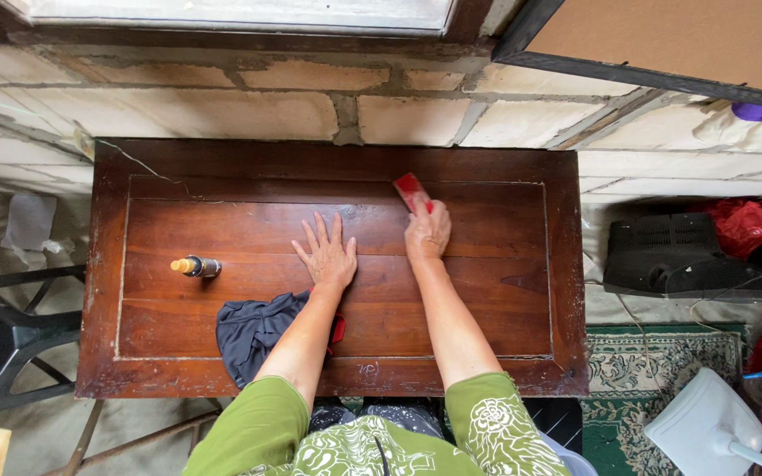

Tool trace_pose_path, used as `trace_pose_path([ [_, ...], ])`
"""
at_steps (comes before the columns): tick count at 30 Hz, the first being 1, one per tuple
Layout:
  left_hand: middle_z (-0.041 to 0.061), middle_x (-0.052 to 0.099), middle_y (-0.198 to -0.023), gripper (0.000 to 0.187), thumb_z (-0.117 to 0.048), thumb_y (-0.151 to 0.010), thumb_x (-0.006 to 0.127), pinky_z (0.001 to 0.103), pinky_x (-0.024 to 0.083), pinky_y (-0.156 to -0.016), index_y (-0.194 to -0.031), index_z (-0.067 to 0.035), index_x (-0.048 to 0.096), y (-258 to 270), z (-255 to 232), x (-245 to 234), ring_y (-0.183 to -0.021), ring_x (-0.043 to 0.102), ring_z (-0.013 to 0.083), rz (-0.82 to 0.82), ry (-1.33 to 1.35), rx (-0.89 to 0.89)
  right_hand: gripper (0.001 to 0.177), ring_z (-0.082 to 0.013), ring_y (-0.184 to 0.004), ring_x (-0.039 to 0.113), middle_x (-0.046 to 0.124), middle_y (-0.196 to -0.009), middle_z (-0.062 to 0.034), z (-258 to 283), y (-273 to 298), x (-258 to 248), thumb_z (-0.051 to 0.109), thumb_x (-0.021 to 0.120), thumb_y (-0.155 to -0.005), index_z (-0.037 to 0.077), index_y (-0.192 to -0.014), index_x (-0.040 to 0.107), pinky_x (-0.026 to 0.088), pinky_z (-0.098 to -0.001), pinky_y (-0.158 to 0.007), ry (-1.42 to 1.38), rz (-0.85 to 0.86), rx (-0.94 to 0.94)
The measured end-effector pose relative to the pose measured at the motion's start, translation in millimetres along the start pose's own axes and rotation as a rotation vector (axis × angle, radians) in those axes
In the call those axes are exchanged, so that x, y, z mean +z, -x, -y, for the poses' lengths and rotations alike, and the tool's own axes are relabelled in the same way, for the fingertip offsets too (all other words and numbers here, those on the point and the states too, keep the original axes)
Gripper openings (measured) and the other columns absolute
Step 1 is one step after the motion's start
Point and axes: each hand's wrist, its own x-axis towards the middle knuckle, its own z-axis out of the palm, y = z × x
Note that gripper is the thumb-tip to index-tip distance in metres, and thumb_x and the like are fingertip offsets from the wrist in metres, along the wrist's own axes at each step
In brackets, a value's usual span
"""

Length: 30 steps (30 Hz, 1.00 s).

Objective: The person sands the surface of a wooden table using a red sanding block. They move the block back and forth across the wood grain, covering different sections of the tabletop. A bottle of liquid and a cloth are visible on the table but are not used during the clip.

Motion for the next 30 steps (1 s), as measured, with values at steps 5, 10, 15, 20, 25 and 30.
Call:
trace_pose_path([
  [5, 0.012, 0.008, -0.172, 0.073, -0.049, -0.098, 0.049, 0.071, -0.002, -0.118, -0.163, -0.029, 0.025, 0.5, -2.9, -2.0, -0.156, 0.002, 0.0409, -0.032, -0.041, 0.011, 0.048, -0.0403, -0.111, 0.056, 0.058, -0.119, -0.0190, -24.5, -11.9, -19.3, 0.012, 0.075, -0.085, 0.015, -0.133, 0.066, 0.045, -0.0519, -0.097, 0.026, -0.087, 0.150],
  [10, 0.012, 0.008, -0.172, 0.074, -0.049, -0.097, 0.050, 0.070, -0.002, -0.118, -0.163, -0.029, 0.025, 1.3, -5.6, -2.9, -0.157, 0.002, 0.0405, -0.022, -0.042, 0.000, 0.051, -0.0381, -0.116, 0.055, 0.057, -0.125, -0.0164, 5.3, -11.6, 0.6, 0.012, 0.076, -0.084, 0.018, -0.133, 0.065, 0.045, -0.0508, -0.101, 0.007, 0.023, 0.073],
  [15, 0.011, 0.009, -0.172, 0.072, -0.050, -0.097, 0.049, 0.070, -0.003, -0.119, -0.162, -0.030, 0.026, 1.3, -3.8, -1.4, -0.157, 0.002, 0.0391, -0.015, -0.048, -0.009, 0.047, -0.0375, -0.118, 0.057, 0.060, -0.127, -0.0153, 0.0, -18.7, 6.7, 0.008, 0.079, -0.081, 0.020, -0.125, 0.071, 0.048, -0.0470, -0.100, -0.050, 0.036, -0.036],
  [20, 0.010, 0.009, -0.172, 0.071, -0.051, -0.097, 0.048, 0.069, -0.002, -0.119, -0.162, -0.031, 0.026, 1.0, -6.0, -0.8, -0.157, 0.002, 0.0382, -0.021, -0.078, -0.018, 0.044, -0.0357, -0.120, 0.060, 0.065, -0.127, -0.0148, -54.7, -40.1, -20.0, 0.001, 0.078, -0.080, 0.021, -0.119, 0.076, 0.050, -0.0457, -0.102, -0.043, 0.012, -0.030],
  [25, 0.009, 0.009, -0.172, 0.072, -0.051, -0.096, 0.049, 0.069, -0.002, -0.119, -0.162, -0.031, 0.027, 1.7, -7.5, -3.3, -0.157, 0.003, 0.0374, -0.026, -0.069, -0.028, 0.038, -0.0313, -0.122, 0.061, 0.063, -0.134, -0.0129, -63.9, -53.2, -3.4, 0.001, 0.070, -0.088, 0.023, -0.118, 0.076, 0.054, -0.0399, -0.099, -0.189, 0.037, 0.007],
  [30, 0.010, 0.010, -0.172, 0.072, -0.050, -0.095, 0.051, 0.069, -0.001, -0.118, -0.161, -0.031, 0.029, 0.8, -7.5, -3.6, -0.157, 0.004, 0.0379, -0.058, -0.069, -0.021, 0.037, -0.0333, -0.126, 0.058, 0.064, -0.134, -0.0090, -36.1, -66.2, 32.2, 0.006, 0.070, -0.084, 0.025, -0.114, 0.077, 0.049, -0.0448, -0.105, -0.033, 0.064, -0.235],
])
